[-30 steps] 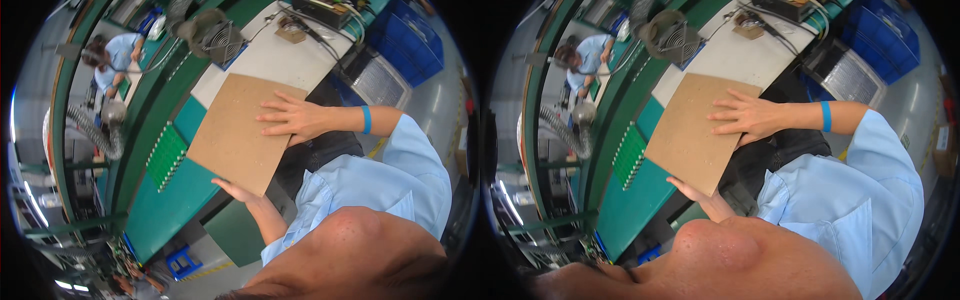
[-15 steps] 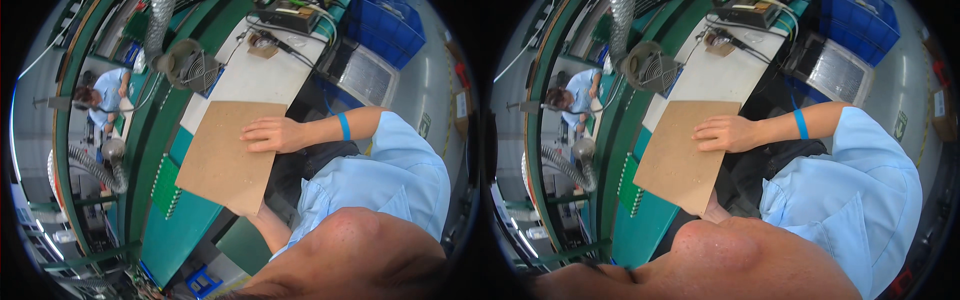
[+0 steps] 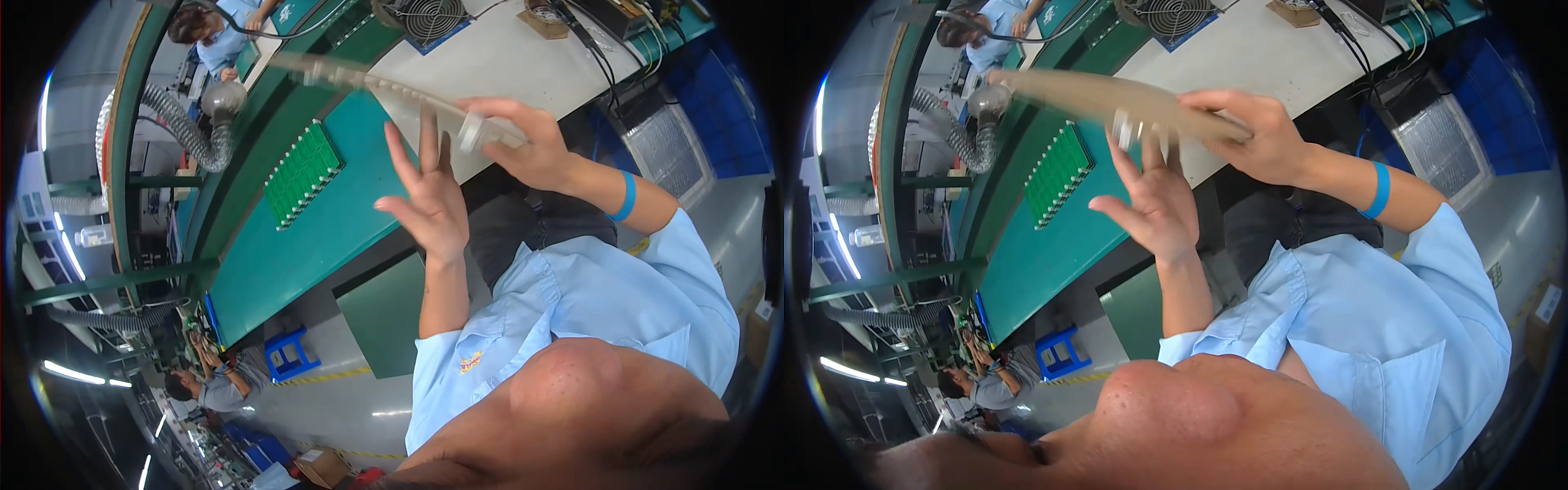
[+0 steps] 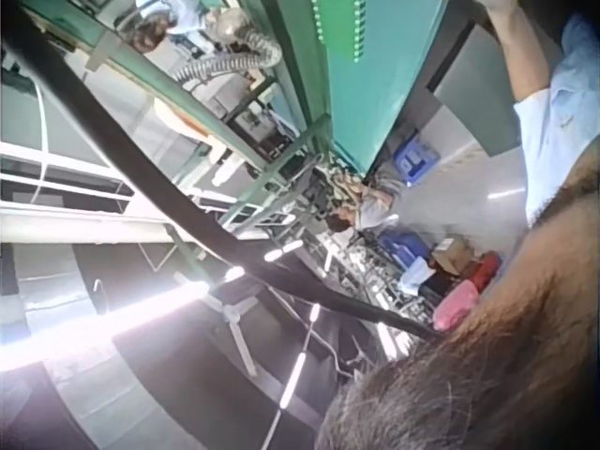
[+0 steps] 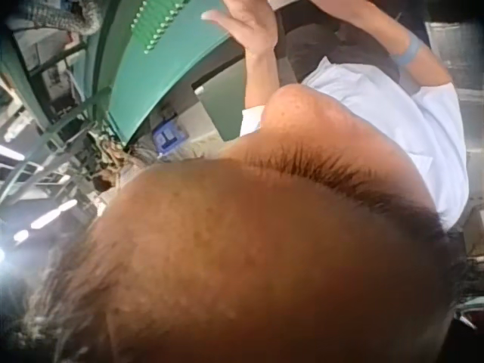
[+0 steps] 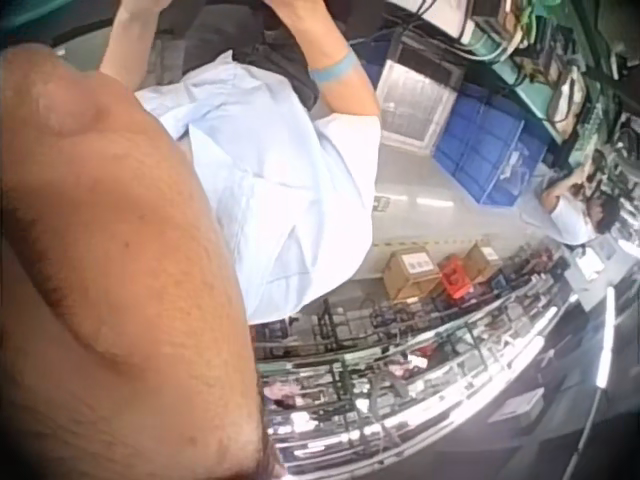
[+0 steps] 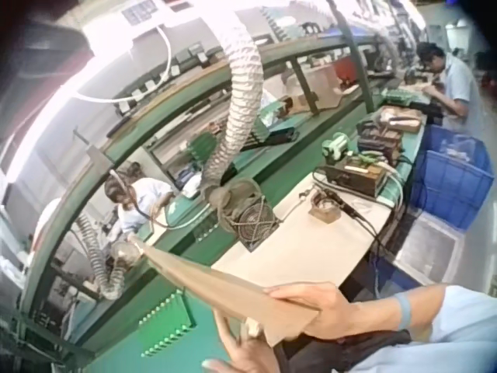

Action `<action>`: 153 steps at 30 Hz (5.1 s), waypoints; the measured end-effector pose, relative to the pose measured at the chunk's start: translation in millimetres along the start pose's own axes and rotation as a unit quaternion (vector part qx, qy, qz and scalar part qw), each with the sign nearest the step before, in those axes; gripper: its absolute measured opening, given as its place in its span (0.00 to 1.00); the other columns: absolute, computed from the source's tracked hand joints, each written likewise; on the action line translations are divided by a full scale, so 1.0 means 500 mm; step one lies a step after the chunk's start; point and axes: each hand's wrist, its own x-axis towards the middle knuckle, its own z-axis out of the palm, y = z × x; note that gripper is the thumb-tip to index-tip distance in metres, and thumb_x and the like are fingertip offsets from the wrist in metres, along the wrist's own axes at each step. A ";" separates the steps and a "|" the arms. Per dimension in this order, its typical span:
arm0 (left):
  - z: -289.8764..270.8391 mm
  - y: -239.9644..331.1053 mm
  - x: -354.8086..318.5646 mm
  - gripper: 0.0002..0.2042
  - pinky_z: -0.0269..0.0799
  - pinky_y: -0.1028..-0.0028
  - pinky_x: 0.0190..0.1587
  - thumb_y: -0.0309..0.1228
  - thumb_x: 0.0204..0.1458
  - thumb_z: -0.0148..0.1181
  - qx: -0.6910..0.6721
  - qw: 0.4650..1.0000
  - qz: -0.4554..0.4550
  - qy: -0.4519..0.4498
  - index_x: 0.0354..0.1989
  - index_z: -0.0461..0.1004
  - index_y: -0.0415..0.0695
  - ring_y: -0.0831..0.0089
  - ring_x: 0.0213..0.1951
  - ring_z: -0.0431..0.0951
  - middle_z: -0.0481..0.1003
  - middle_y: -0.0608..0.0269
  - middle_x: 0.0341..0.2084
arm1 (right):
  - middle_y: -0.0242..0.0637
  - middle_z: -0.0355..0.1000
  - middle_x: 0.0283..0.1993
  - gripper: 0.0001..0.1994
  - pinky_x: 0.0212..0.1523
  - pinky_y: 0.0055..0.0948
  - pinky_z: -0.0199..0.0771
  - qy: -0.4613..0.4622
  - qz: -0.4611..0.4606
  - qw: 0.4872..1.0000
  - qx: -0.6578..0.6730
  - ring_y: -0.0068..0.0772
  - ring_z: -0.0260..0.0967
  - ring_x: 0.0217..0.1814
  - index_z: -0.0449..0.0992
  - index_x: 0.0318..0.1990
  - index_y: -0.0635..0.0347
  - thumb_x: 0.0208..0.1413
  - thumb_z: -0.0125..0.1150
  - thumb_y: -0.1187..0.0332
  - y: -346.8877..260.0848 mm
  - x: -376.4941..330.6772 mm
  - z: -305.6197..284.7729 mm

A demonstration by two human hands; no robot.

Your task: Soldering components on multiple printed circuit boards at an assembly station.

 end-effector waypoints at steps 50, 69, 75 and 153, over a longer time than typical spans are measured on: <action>-0.042 -0.149 0.054 0.31 0.49 0.34 0.68 0.60 0.55 0.56 0.634 0.716 0.040 -0.290 0.56 0.75 0.46 0.45 0.68 0.63 0.67 0.48 0.63 | 0.38 0.73 0.39 0.09 0.35 0.20 0.67 -0.106 0.536 0.763 0.346 0.23 0.66 0.34 0.75 0.48 0.67 0.68 0.54 0.71 0.070 -0.201 -0.125; -0.131 -0.210 0.058 0.31 0.47 0.32 0.69 0.64 0.59 0.49 0.652 0.713 0.084 -0.244 0.50 0.78 0.46 0.46 0.68 0.63 0.69 0.46 0.62 | 0.34 0.73 0.37 0.09 0.35 0.17 0.66 -0.090 0.519 0.821 0.218 0.20 0.65 0.33 0.75 0.51 0.64 0.73 0.50 0.69 0.151 -0.243 -0.056; -0.125 -0.200 0.085 0.29 0.49 0.33 0.68 0.61 0.57 0.54 0.646 0.709 0.091 -0.268 0.51 0.76 0.47 0.47 0.68 0.63 0.68 0.48 0.62 | 0.36 0.75 0.37 0.11 0.34 0.18 0.67 -0.060 0.553 0.806 0.203 0.20 0.66 0.33 0.75 0.53 0.67 0.71 0.54 0.70 0.155 -0.252 -0.062; 0.026 -0.210 0.147 0.30 0.45 0.39 0.73 0.44 0.56 0.65 0.656 0.691 -0.004 -0.304 0.65 0.70 0.42 0.43 0.73 0.55 0.62 0.48 0.70 | 0.55 0.71 0.60 0.20 0.53 0.31 0.79 0.161 0.008 0.952 0.260 0.42 0.75 0.53 0.64 0.67 0.57 0.76 0.42 0.57 0.310 -0.052 -0.323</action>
